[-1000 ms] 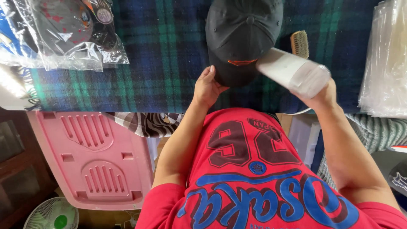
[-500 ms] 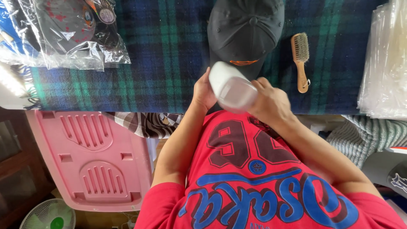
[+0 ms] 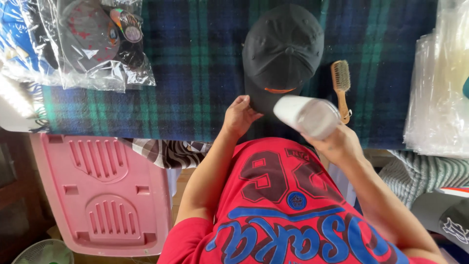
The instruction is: Brushing a black baseball cap and then using a handheld steamer to remove wrinkles and shape it for packaging.
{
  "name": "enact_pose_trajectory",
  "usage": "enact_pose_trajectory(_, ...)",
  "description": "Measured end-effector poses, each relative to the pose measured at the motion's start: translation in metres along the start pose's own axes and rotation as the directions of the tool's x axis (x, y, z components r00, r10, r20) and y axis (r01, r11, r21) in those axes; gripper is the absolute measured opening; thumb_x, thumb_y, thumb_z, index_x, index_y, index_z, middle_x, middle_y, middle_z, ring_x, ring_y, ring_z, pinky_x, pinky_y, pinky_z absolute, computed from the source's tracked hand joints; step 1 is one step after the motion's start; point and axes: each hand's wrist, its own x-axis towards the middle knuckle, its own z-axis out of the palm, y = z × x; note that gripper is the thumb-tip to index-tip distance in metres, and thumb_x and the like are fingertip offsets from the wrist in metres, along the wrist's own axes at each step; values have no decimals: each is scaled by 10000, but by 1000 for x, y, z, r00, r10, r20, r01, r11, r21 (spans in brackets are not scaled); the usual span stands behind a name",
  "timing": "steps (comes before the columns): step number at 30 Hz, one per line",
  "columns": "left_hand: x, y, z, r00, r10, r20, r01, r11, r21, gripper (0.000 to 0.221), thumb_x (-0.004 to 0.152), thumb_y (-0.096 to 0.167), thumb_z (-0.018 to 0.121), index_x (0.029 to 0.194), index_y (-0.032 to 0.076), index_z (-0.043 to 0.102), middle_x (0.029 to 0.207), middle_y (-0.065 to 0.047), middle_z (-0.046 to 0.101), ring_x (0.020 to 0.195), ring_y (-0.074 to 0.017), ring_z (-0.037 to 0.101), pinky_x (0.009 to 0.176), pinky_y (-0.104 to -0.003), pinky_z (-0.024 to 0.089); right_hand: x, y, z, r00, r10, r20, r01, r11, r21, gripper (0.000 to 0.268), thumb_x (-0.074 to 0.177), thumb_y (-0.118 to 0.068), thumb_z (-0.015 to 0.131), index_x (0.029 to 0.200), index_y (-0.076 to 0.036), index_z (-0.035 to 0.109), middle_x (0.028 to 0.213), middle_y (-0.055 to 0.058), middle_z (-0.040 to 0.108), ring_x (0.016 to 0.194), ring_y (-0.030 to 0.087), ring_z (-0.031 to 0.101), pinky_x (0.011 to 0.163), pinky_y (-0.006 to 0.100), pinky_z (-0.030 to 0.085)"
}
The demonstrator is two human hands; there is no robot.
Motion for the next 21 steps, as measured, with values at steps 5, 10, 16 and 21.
enact_pose_trajectory(5,5,48,27,801,597,45,-366,428,826,193,986,222,722,1147,131,665,976,-93,712,941,-218,697,841,-400,588,-27,46,-35,672,-633,-385,471,766,-437,339,965,-213,622,1252,-329,761,1013,5,683,742,345,677,593,425,557)
enact_pose_trajectory(10,-10,128,185,646,389,657,-662,-144,736,479,1087,370,522,1498,125,503,1552,-107,512,1492,-315,403,1230,-474,346,-9,6,-71,764,-412,-497,494,869,39,367,982,-27,767,1319,-19,623,1300,188,565,1118,384,568,878,526,511)
enact_pose_trajectory(16,49,153,245,881,-39,471,-472,-71,878,602,981,521,477,1430,138,592,1500,-67,587,1422,-257,503,1160,-380,359,55,-46,-120,894,-150,-422,213,971,107,374,1037,-335,737,1044,31,660,907,214,663,841,431,662,673,496,468)
enact_pose_trajectory(21,181,138,175,500,-254,828,-811,-472,345,575,947,-102,392,1453,86,591,1467,-112,597,1359,-282,545,1148,-408,402,103,-68,-165,943,-66,-326,186,917,352,451,1099,-309,651,1321,67,537,1166,217,647,1065,339,653,791,427,512)
